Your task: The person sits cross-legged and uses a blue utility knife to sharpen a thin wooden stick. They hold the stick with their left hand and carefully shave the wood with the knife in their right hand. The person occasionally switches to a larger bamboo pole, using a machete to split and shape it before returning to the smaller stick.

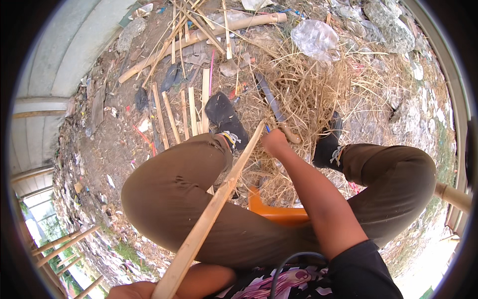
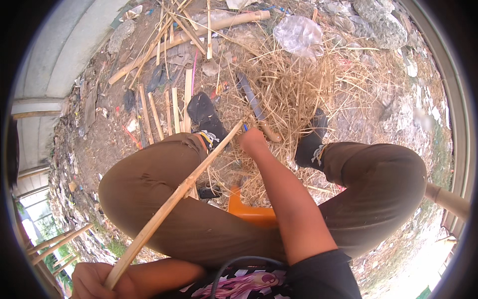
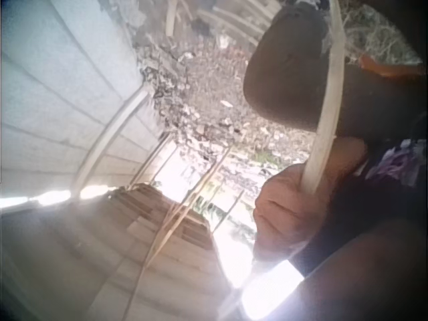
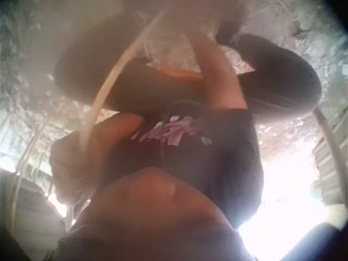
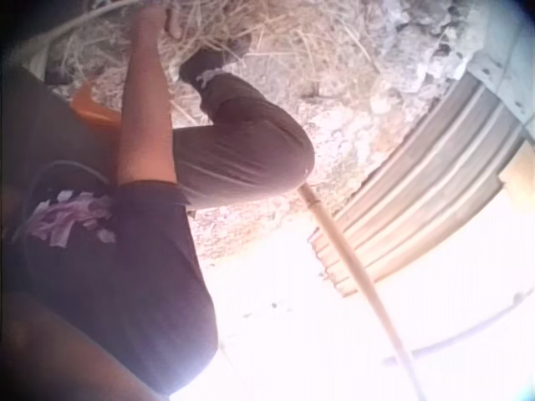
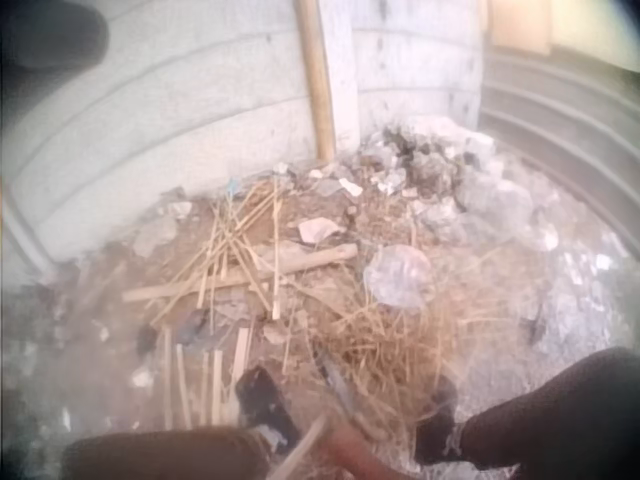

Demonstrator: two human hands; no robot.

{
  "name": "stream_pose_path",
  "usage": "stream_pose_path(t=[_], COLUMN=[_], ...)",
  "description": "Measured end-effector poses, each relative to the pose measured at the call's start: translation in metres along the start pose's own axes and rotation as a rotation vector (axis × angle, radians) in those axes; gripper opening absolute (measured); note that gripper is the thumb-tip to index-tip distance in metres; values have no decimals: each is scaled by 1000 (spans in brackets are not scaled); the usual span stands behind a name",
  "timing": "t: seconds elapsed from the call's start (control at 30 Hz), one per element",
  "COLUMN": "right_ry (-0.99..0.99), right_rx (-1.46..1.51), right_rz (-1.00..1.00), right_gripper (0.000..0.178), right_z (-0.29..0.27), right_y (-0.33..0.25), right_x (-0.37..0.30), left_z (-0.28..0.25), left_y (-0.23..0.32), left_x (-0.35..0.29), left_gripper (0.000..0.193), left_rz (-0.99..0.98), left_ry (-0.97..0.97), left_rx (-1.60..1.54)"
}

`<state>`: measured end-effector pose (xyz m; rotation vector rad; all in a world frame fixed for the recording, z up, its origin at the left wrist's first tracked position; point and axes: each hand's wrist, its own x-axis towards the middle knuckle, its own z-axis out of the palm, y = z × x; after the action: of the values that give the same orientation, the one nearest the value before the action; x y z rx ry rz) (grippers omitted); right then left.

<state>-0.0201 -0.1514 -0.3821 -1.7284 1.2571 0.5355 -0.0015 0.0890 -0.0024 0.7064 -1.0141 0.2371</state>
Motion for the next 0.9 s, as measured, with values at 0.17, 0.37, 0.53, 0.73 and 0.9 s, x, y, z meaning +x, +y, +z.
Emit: stream_pose_path(t=[0.17,0.37,0.53,0.73,0.9], right_ry=[-68,-65,2,17,36], right_rx=[-110,-53,44,16,-15], right_rz=[-237,-320,-367,-420,-345], right_gripper=[34,40,37,37,32], right_z=[-25,-43,-32,-25,-26], right_y=[-10,-26,-30,-27,-34], right_x=[-76,-177,-224,-199,-190], left_z=[13,7,9,4,26], left_y=[-33,-41,-28,-20,-17], left_x=[14,19,9,5,10], left_gripper=[38,31,29,37,64], left_rz=[68,-91,91,17,-78], left_ry=[-32,-293,-132,-191,-214], left_rx=[-385,-406,-483,-190,-16])
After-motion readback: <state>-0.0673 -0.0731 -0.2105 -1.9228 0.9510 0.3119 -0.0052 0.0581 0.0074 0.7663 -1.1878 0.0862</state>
